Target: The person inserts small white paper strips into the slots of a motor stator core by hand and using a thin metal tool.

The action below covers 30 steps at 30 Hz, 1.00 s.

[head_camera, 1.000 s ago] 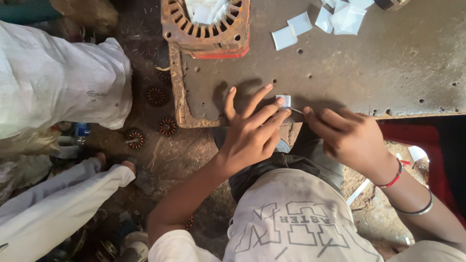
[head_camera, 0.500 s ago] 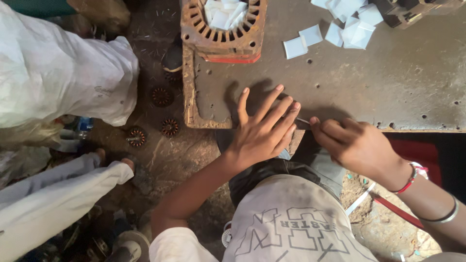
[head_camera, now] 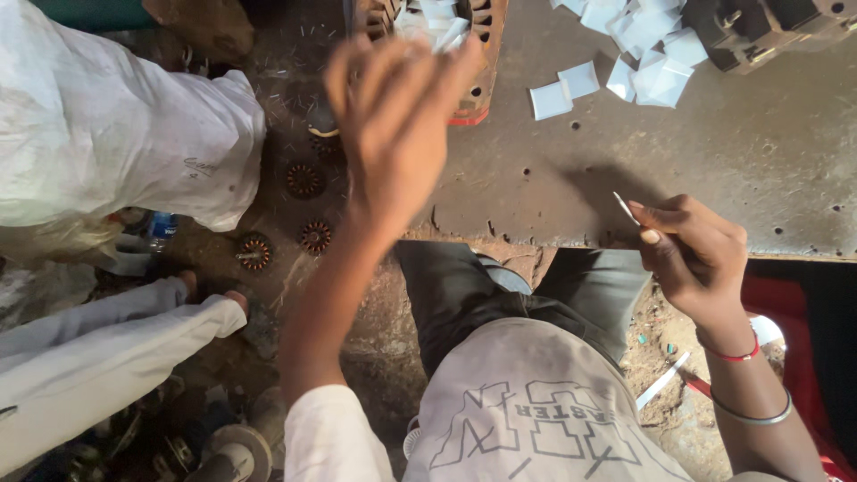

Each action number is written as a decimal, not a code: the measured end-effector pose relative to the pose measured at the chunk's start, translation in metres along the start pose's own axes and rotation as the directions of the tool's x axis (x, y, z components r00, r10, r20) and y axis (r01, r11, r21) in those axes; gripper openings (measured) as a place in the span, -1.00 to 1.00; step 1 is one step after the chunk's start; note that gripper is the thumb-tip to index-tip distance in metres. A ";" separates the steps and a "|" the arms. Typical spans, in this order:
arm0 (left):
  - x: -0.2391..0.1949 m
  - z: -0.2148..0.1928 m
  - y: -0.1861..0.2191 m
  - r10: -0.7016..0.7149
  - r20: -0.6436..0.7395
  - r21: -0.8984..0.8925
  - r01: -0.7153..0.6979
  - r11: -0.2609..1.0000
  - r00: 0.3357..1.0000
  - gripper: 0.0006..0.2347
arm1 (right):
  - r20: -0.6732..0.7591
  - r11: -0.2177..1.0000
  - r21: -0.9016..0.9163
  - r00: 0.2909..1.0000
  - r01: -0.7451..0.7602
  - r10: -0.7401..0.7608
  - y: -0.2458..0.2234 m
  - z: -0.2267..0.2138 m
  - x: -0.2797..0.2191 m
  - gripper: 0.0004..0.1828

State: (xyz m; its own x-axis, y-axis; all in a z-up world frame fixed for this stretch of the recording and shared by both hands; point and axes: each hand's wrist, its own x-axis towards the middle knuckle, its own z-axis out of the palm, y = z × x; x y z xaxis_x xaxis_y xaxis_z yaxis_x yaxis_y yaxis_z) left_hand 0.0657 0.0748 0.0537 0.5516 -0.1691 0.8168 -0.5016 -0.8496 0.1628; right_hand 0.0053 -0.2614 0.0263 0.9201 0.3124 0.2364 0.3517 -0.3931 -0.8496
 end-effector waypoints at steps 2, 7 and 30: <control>0.022 0.005 -0.020 -0.036 0.120 0.011 0.035 0.999 0.992 -0.78 | -0.019 0.999 0.032 1.000 0.003 -0.003 0.000 0.000 0.000 -0.81; 0.041 0.004 -0.029 -0.081 0.257 -0.097 0.109 0.989 0.963 -0.89 | -0.073 0.998 0.061 0.997 0.022 -0.018 0.000 0.002 -0.003 -0.82; -0.052 0.047 0.072 0.010 0.564 0.076 -0.063 0.995 0.826 -0.76 | -0.161 0.993 0.062 0.983 0.097 -0.086 0.012 0.008 -0.013 -0.87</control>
State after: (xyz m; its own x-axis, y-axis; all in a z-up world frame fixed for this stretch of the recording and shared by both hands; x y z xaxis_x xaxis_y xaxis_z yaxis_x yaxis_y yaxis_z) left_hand 0.0317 -0.0007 -0.0032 0.8264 -0.4295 0.3641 -0.4837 -0.8726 0.0685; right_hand -0.0038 -0.2631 0.0097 0.9023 0.2018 0.3810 0.4277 -0.3071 -0.8502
